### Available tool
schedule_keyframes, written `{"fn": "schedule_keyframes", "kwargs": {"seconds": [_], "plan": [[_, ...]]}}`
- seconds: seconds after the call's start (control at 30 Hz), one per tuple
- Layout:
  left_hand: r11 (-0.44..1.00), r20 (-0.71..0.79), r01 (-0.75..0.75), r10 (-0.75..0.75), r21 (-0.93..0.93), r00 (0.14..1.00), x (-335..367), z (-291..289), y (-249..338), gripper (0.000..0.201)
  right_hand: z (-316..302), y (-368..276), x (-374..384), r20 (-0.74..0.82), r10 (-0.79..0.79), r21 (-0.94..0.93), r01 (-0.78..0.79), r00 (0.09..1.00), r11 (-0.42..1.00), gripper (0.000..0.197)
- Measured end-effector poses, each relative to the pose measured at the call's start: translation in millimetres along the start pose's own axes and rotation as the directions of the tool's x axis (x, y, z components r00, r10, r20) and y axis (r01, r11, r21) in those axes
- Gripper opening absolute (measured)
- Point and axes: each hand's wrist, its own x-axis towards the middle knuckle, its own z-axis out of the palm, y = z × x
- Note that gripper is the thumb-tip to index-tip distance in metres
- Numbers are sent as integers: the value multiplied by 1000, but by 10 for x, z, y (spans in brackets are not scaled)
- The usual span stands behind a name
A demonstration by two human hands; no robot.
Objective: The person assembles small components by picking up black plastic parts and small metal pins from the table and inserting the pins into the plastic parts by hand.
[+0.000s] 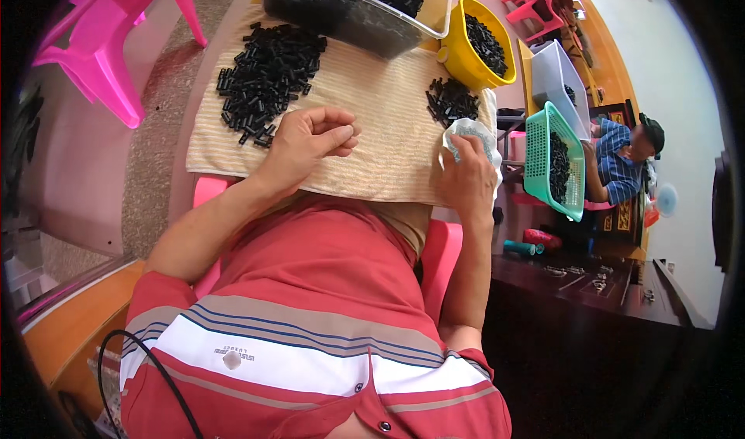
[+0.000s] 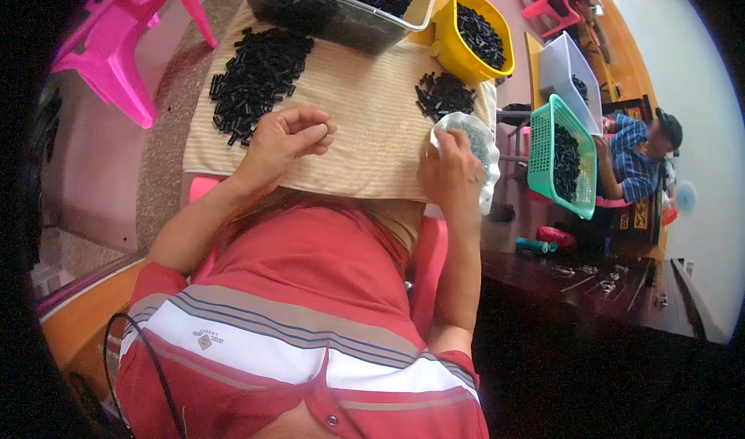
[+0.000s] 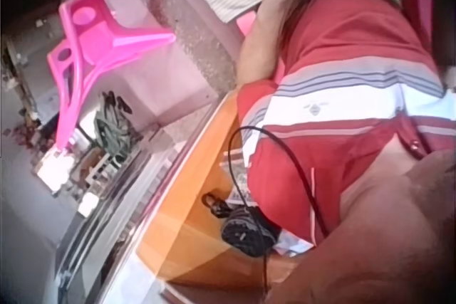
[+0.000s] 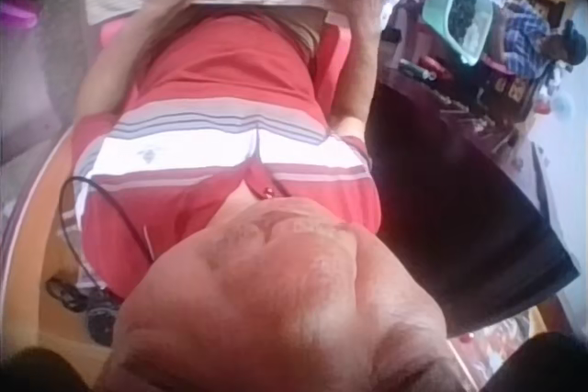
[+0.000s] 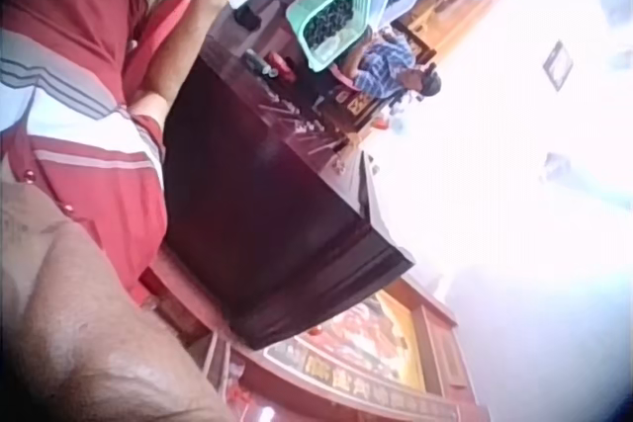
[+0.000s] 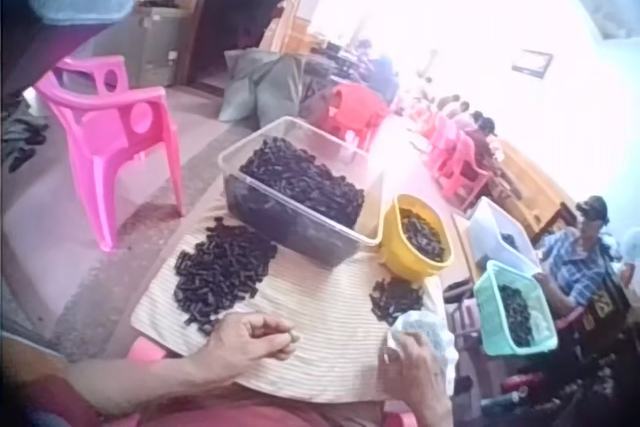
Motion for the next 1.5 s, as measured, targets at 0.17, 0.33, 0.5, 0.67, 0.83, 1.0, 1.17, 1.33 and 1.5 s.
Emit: {"fn": "schedule_keyframes", "kwargs": {"seconds": [0.17,0.33,0.5,0.67,0.83,1.0,1.17,1.33,1.5], "plan": [[1000,12,18,-18,4,1000,-10,32,-18,18,-11,228,-24,120,133,-130,-117,984,985,26],[1000,22,9,-9,13,1000,-7,23,-45,18,66,314,-34,170,186,-143,-162,968,976,28],[1000,35,13,-13,5,999,-6,22,-65,18,153,440,-43,141,189,3,-191,972,982,21],[999,33,20,-21,34,999,-18,27,-62,18,173,429,-46,128,180,36,-186,975,982,18],[998,31,27,-29,62,999,-20,32,-64,17,171,433,-39,114,189,23,-192,975,981,16],[995,54,36,-42,91,998,-20,20,-74,19,161,421,-20,120,166,35,-171,979,985,17],[994,54,56,-61,99,997,-27,30,-54,19,173,479,-33,134,137,45,-144,982,989,17],[995,61,58,-63,85,996,-28,28,-70,19,133,485,-33,161,104,56,-115,981,992,17],[995,62,60,-66,83,996,-26,24,-90,19,122,456,19,117,44,106,-56,992,993,14]]}}
